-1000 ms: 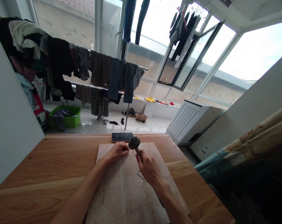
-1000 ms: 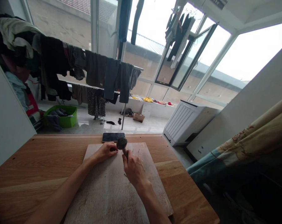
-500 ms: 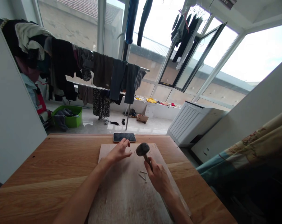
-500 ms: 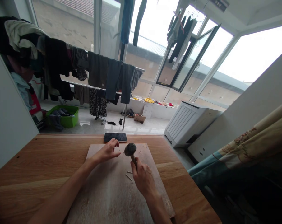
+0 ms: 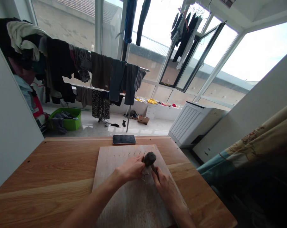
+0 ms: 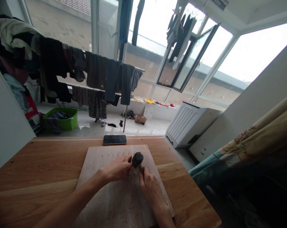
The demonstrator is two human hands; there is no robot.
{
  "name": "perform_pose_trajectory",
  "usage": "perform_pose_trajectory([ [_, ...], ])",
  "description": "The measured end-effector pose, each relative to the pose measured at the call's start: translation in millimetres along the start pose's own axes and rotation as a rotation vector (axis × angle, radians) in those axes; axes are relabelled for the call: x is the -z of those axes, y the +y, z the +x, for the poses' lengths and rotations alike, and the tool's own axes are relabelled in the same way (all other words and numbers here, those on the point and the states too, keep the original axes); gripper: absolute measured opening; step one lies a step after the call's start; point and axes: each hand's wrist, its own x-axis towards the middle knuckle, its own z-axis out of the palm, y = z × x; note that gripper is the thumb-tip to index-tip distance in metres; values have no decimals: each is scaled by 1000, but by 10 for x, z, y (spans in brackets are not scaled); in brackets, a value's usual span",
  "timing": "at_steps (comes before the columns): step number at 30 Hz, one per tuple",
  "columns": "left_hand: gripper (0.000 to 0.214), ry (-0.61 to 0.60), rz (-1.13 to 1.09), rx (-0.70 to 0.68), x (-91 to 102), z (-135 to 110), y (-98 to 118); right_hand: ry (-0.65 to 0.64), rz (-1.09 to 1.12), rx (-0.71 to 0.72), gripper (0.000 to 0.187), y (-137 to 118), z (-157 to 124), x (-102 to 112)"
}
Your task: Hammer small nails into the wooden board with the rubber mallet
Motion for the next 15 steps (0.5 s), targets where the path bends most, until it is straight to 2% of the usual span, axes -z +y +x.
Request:
perform_pose_trajectory([
  [5, 15, -49, 70, -21, -21, 3, 35, 40, -23, 40, 32, 89, 0, -61],
  [10, 6, -28, 61, -28, -77, 22, 40, 59, -40, 25, 31, 102, 12, -83],
  [13, 2, -37, 39, -65, -23, -4, 15, 20, -26, 0, 31, 60, 10, -57],
  [15, 4, -29, 50, -30, 60, -44, -23, 2, -17, -6, 32, 27, 4, -31],
])
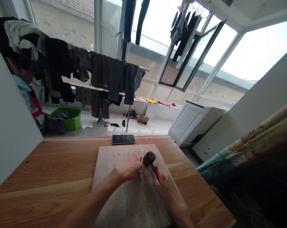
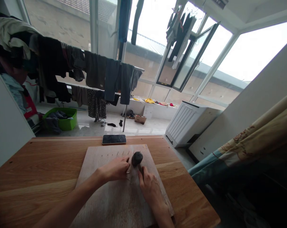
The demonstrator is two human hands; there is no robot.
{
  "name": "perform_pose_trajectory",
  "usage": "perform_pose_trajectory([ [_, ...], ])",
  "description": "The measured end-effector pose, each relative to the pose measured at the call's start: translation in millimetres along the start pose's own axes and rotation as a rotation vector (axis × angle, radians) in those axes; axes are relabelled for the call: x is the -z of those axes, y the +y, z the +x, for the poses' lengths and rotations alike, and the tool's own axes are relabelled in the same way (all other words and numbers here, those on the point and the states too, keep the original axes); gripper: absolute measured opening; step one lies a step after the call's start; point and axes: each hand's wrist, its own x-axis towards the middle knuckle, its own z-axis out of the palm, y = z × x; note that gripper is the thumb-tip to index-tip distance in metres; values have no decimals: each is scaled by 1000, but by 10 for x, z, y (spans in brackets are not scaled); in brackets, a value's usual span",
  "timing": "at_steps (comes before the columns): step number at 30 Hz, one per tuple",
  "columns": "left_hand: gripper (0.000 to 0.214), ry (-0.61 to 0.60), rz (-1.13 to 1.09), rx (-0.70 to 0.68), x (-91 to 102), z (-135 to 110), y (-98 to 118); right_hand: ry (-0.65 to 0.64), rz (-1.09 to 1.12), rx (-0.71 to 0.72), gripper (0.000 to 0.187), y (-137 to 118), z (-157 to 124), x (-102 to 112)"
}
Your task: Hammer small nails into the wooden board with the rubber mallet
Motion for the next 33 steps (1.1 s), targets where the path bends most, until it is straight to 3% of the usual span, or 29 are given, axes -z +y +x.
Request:
perform_pose_trajectory([
  [8, 12, 65, -71, 333, 459, -249, -425, 15, 13, -9, 30, -30, -6, 23],
  [13, 16, 96, -53, 439, 508, -333, -683, -8, 18, -13, 29, -39, -3, 37],
  [22, 13, 144, -61, 396, 448, -303, -703, -10, 12, -14, 31, -48, 1, 32],
  [33, 16, 196, -380, 320, 286, -308, -911, -20, 73, -16, 30, -73, -1, 86],
])
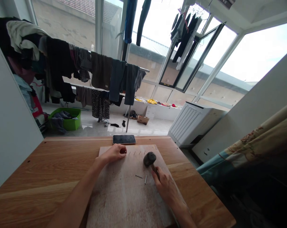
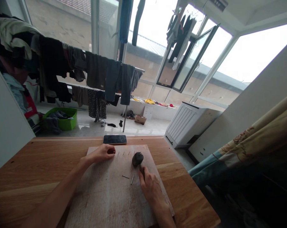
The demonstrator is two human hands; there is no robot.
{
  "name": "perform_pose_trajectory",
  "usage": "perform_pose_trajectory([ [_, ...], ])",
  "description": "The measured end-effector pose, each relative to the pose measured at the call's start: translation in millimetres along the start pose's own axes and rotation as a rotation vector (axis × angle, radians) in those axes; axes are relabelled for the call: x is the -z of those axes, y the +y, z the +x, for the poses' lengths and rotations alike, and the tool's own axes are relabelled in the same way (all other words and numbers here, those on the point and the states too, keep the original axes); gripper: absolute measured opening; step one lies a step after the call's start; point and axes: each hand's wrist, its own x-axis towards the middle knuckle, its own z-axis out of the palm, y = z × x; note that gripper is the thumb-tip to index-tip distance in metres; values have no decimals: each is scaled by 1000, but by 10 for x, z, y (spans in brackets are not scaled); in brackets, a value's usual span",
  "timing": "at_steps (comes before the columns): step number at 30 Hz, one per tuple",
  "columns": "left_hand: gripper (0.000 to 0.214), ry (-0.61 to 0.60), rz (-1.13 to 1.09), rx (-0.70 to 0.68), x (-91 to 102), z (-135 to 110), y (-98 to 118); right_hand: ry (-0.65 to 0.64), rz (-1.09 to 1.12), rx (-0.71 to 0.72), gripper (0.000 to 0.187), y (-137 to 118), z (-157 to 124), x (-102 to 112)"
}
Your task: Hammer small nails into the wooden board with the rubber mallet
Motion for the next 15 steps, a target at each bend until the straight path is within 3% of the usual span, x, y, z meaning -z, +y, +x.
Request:
perform_pose_trajectory([
  [6, 22, -2, -101, 31, 29, -10, -69, 21, 10, 58, 30, -194, 51, -3],
  [15, 22, 49, -124, 26, -40, 28, -158, 54, -13, 171, 26, -753, 291, -28],
])
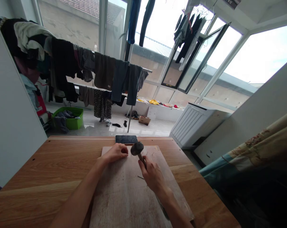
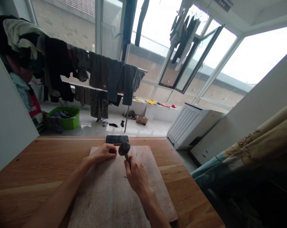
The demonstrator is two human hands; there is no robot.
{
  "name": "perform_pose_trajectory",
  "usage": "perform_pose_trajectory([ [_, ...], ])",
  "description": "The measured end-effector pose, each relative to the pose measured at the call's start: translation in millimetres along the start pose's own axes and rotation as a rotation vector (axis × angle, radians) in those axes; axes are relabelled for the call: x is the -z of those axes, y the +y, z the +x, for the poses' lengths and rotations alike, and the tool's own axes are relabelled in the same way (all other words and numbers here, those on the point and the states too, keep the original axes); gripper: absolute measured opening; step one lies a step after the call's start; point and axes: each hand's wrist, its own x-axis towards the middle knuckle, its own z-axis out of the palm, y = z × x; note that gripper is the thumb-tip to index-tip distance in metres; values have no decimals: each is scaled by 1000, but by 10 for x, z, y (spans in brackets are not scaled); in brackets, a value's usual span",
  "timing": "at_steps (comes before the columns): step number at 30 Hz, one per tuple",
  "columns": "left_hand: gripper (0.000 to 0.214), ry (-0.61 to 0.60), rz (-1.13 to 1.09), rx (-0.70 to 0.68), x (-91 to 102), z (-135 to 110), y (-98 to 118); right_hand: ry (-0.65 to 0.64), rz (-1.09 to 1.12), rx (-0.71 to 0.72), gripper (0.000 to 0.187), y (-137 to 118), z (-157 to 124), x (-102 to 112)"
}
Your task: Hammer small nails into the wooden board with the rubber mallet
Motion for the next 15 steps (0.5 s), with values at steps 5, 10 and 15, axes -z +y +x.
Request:
perform_pose_trajectory([
  [5, 15, -34, 0, -52, -1, 8, -18, -4, -55, 20, 25, -140, 62, -58],
  [10, 12, -40, 28, -92, 0, 21, -42, -42, -116, 57, 24, -175, 68, -107],
  [15, 12, -39, 79, -65, 14, 6, 16, -48, -98, 46, 25, -84, 44, -121],
])
